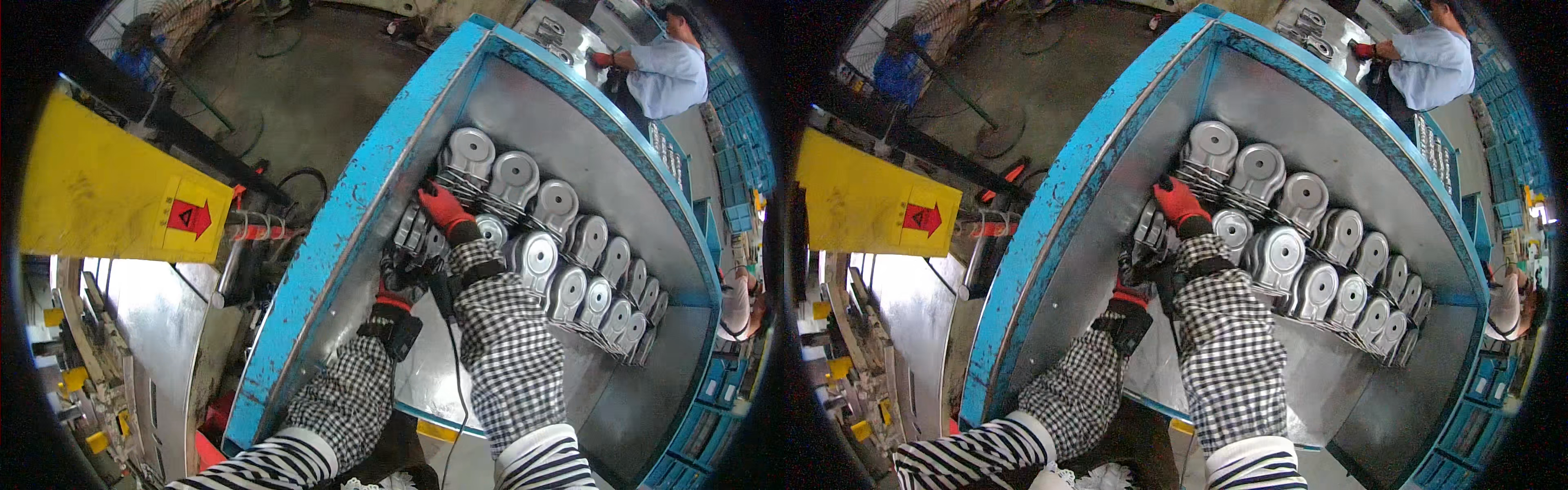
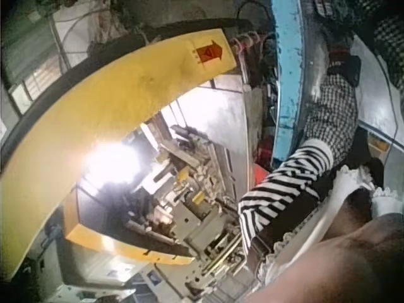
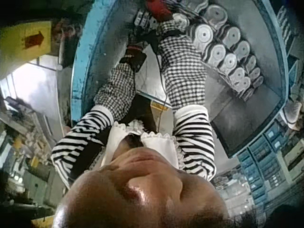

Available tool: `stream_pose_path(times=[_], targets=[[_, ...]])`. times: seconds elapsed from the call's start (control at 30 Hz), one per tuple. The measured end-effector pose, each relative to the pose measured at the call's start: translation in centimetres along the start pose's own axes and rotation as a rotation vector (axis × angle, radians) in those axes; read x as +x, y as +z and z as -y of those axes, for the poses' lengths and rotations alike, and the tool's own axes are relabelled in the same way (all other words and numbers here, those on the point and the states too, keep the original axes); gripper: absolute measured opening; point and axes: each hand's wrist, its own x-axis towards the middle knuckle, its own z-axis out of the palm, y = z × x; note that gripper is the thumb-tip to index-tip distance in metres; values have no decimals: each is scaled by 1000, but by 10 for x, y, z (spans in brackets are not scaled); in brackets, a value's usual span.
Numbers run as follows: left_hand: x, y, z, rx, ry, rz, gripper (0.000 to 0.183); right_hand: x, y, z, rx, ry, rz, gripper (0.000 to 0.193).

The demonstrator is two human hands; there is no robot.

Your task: Transferring and organizing metal bearing housings from a large storage bin onto a machine work table.

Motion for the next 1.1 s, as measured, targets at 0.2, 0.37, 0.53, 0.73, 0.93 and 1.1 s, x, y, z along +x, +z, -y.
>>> stream_pose_path(times=[0.2, 0.37, 0.53, 0.73, 0.93, 1.1], targets=[[3, 34, 29, -281, 40, -62, 46, -8, -4, -56, -267, 299, 33, 71], [17, 31, 25, 45, -42, -16, 45, 2, -18, -48, -191, 279, 238, 85], [9, 29, 24, -48, -1, 37, 44, -3, -21, -2, -321, 387, 301, 84], [10, -12, 12, 80, -133, -16, 44, -9, -33, -2, -291, 254, 357, 90], [1, 24, 22, 107, -72, -262, 45, -5, -33, -8, -321, 341, 381, 95], [-8, 3, 18, 188, -128, -127, 54, -14, -26, 6, -388, 367, 430, 90]])
